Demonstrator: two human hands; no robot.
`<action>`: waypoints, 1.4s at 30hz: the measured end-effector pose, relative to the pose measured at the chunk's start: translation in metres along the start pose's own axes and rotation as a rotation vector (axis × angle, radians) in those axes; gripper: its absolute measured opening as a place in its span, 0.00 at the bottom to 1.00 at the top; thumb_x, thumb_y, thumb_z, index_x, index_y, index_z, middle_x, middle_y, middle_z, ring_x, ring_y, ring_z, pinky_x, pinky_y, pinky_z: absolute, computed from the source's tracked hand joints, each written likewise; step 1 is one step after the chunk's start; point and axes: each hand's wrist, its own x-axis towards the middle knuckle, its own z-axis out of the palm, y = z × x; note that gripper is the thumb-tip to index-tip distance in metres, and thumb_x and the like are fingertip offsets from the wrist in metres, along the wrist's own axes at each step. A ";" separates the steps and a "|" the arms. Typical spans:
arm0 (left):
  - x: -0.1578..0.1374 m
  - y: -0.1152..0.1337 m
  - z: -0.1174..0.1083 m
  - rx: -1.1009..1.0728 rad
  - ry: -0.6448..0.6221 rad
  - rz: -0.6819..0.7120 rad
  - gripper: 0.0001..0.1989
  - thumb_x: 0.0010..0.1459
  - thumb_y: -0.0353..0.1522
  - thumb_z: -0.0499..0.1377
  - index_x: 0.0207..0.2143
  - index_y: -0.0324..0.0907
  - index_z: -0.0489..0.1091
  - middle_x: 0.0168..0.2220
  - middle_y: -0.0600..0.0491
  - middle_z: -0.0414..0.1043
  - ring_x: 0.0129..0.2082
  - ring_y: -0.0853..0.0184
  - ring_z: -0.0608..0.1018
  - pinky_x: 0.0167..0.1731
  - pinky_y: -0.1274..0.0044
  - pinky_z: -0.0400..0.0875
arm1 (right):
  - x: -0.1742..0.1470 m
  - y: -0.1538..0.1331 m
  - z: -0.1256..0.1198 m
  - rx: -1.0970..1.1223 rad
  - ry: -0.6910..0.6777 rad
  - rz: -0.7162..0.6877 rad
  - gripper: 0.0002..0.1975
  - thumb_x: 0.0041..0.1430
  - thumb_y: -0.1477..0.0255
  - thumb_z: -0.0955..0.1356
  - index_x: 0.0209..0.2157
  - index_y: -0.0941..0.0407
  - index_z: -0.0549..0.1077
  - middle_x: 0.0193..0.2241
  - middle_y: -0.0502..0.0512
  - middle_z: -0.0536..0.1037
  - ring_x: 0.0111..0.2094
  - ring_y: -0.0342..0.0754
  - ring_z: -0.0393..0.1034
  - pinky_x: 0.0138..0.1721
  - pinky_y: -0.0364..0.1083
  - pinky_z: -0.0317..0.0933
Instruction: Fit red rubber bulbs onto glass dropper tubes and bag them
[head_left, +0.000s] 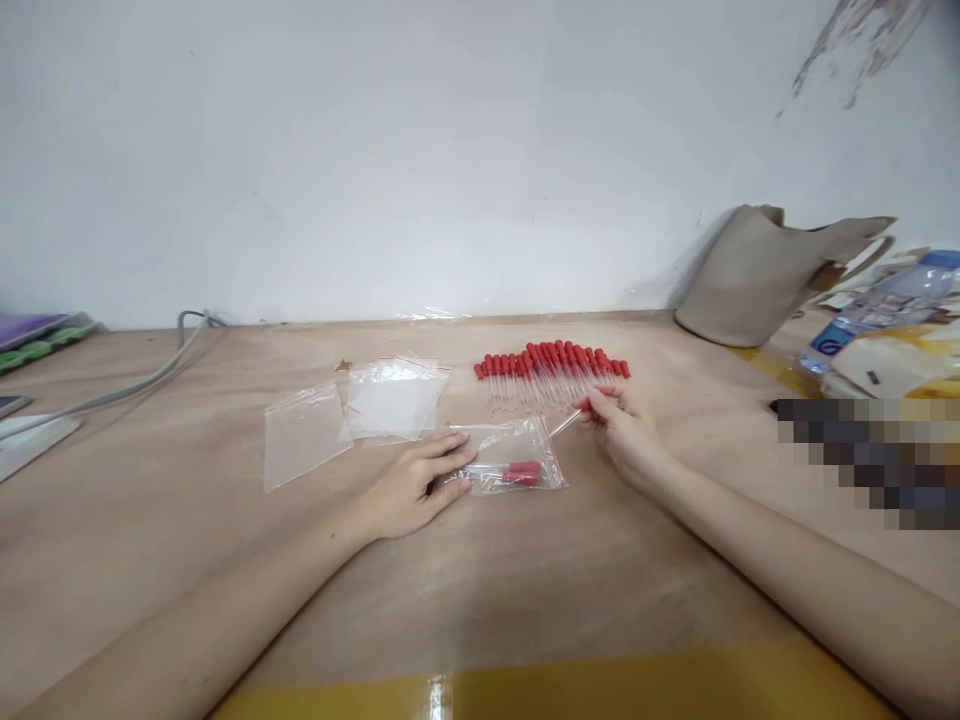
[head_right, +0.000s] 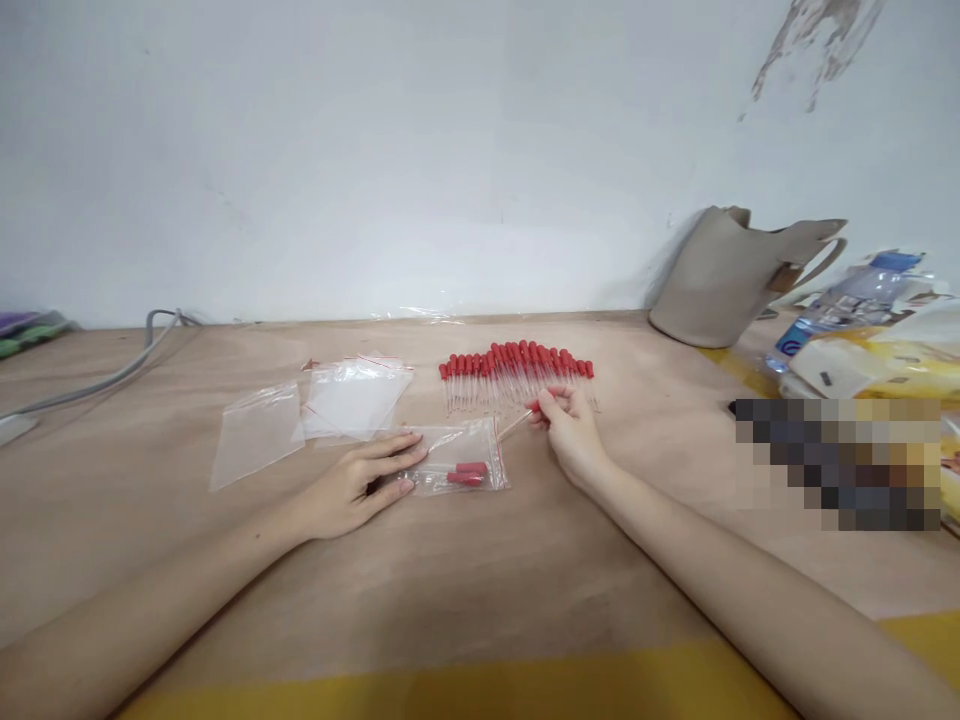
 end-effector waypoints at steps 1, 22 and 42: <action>0.000 0.000 0.000 0.001 0.002 0.000 0.21 0.60 0.38 0.50 0.55 0.46 0.60 0.59 0.49 0.56 0.58 0.60 0.60 0.55 0.63 0.58 | -0.003 0.002 0.002 0.038 -0.034 0.054 0.17 0.46 0.59 0.68 0.32 0.53 0.59 0.28 0.51 0.73 0.25 0.44 0.68 0.31 0.47 0.65; 0.001 0.004 -0.001 0.062 0.006 -0.040 0.25 0.60 0.40 0.49 0.58 0.44 0.54 0.58 0.49 0.57 0.58 0.61 0.60 0.55 0.65 0.58 | -0.017 -0.004 0.016 -0.300 -0.537 0.078 0.13 0.40 0.63 0.72 0.27 0.57 0.73 0.20 0.48 0.72 0.21 0.40 0.64 0.23 0.41 0.59; 0.001 0.000 0.002 0.046 0.002 -0.024 0.23 0.60 0.40 0.50 0.56 0.42 0.59 0.58 0.47 0.56 0.58 0.61 0.60 0.56 0.66 0.58 | 0.051 -0.020 0.050 -1.164 -0.147 -0.554 0.10 0.55 0.69 0.62 0.34 0.54 0.75 0.34 0.54 0.73 0.39 0.49 0.64 0.37 0.46 0.57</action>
